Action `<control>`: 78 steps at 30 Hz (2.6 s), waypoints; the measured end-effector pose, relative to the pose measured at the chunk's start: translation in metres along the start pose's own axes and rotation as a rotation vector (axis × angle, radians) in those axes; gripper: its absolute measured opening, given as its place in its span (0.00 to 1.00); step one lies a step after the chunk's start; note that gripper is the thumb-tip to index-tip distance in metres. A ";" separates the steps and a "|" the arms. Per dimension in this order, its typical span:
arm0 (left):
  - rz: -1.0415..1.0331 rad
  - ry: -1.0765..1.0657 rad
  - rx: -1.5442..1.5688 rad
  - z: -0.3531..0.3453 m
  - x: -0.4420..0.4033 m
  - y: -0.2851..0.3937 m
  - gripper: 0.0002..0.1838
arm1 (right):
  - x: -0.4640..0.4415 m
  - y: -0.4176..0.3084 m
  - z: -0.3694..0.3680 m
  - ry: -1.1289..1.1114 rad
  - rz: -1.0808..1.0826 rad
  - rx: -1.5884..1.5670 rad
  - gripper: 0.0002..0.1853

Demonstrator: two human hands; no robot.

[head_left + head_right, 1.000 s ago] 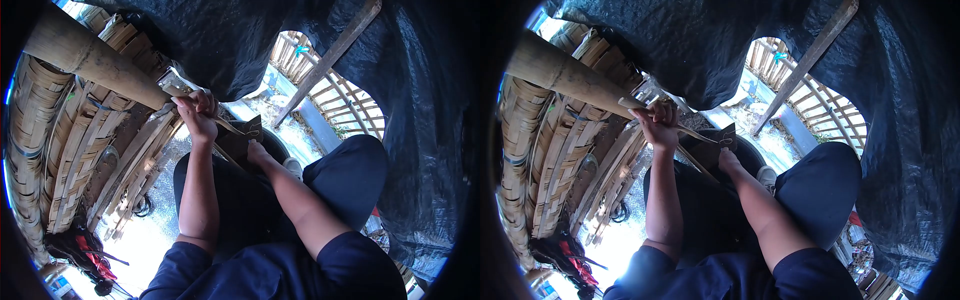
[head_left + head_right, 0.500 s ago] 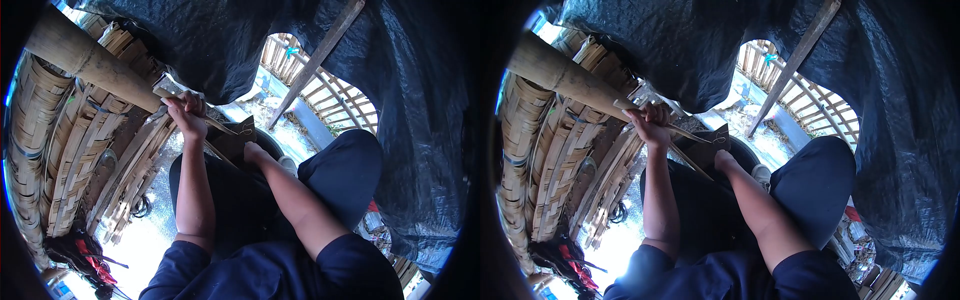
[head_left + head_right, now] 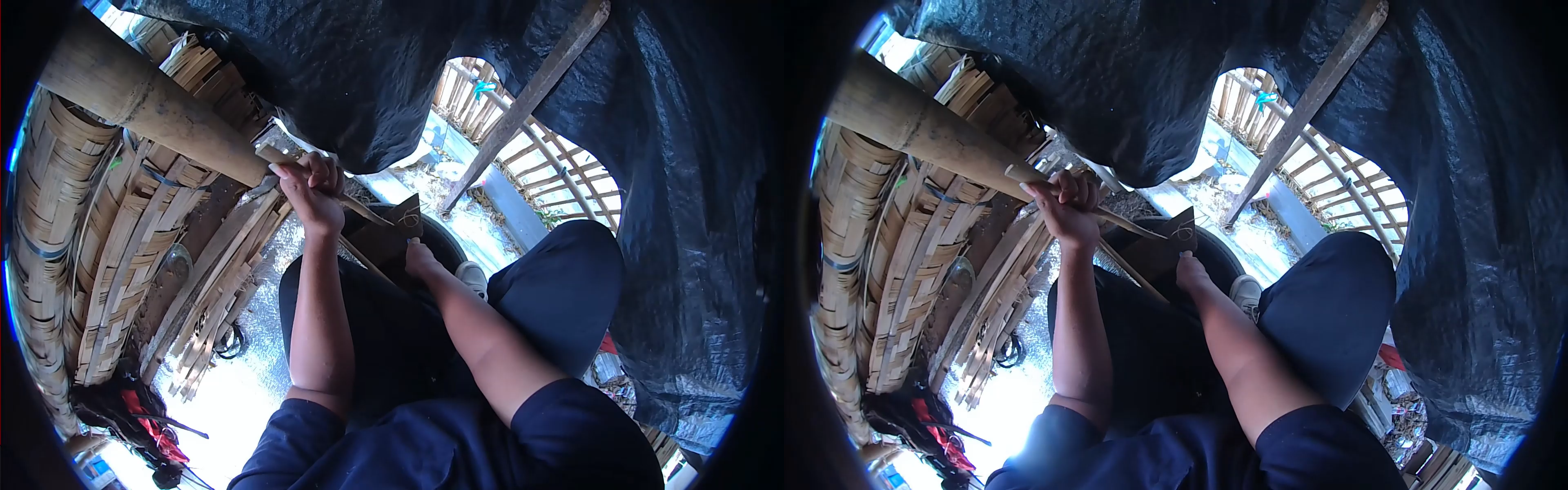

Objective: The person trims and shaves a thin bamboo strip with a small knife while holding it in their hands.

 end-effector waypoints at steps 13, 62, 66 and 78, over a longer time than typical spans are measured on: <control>-0.168 -0.012 0.037 0.016 -0.003 0.032 0.30 | 0.011 0.019 0.020 0.281 -0.016 -0.089 0.14; -0.165 -0.005 0.163 0.001 0.002 0.025 0.32 | 0.159 -0.187 0.132 0.163 0.523 0.164 0.14; -0.162 -0.027 0.176 -0.008 0.005 0.026 0.32 | 0.191 -0.204 0.140 0.150 0.559 0.319 0.12; -0.183 0.071 0.151 0.006 0.001 0.023 0.31 | 0.147 -0.174 0.127 -0.068 0.350 0.250 0.16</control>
Point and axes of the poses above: each hand's wrist, its own x-axis away from the middle knuckle, its own z-axis out of the back of the hand, y = z × x, the point moved 7 cm from there along -x, towards the middle knuckle, and after that the axes turned 11 degrees about -y, right-handed, at the moved point
